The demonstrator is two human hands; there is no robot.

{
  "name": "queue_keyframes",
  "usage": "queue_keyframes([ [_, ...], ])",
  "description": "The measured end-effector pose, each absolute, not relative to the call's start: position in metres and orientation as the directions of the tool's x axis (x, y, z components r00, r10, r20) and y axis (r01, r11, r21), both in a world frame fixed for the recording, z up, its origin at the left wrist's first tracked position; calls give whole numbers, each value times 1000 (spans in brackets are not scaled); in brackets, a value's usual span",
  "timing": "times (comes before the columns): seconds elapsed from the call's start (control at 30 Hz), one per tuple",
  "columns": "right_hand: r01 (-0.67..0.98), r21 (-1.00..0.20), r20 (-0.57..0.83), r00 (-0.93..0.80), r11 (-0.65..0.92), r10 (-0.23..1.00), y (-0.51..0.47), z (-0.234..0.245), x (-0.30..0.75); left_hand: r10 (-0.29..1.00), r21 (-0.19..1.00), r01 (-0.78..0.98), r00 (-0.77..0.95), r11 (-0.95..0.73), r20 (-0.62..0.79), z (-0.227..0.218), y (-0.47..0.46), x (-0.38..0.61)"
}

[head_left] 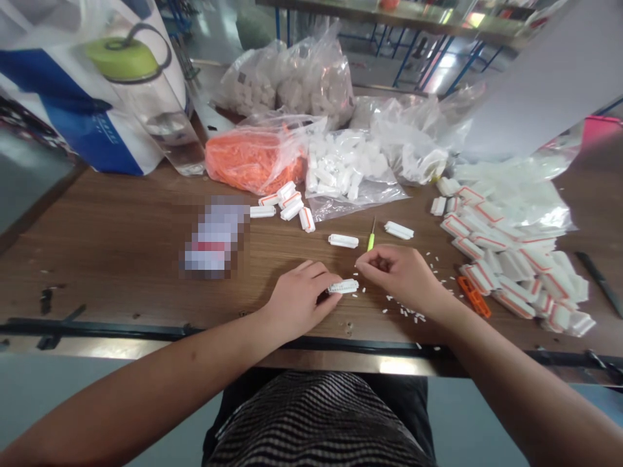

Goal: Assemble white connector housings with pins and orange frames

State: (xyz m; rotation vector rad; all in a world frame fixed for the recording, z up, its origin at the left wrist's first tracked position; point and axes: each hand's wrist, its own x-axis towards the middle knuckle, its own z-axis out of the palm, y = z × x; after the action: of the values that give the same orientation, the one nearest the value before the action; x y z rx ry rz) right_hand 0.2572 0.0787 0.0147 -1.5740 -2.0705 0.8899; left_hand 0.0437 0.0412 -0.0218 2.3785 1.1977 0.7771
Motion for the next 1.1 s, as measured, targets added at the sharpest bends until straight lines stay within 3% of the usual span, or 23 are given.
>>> queue_keyframes([
  [0.1,639,-740,-78,-392,211,917,60,18,258,814,544,610,490,-576,312,-22,41,43],
  [0.47,673,-634,87,-427,380,900,53,4,256,807,546,597,488,-587,333,-22,41,44],
  [0.57,679,-538,176,-490,501,854,50,4,256,811,548,602,487,-581,324,-23,42,44],
  [0.73,680,-272,308,-608,680,732,45,7,257,811,555,596,487,-580,324,-23,41,43],
  [0.87,671,-225,388,-604,707,696,41,8,257,815,561,597,485,-574,317,-22,41,43],
  [1.0,668,-140,379,-646,731,663,38,7,255,814,564,592,476,-576,332,-22,41,43],
  [1.1,676,-254,330,-611,691,719,42,9,258,812,566,587,483,-578,328,-21,41,43],
])
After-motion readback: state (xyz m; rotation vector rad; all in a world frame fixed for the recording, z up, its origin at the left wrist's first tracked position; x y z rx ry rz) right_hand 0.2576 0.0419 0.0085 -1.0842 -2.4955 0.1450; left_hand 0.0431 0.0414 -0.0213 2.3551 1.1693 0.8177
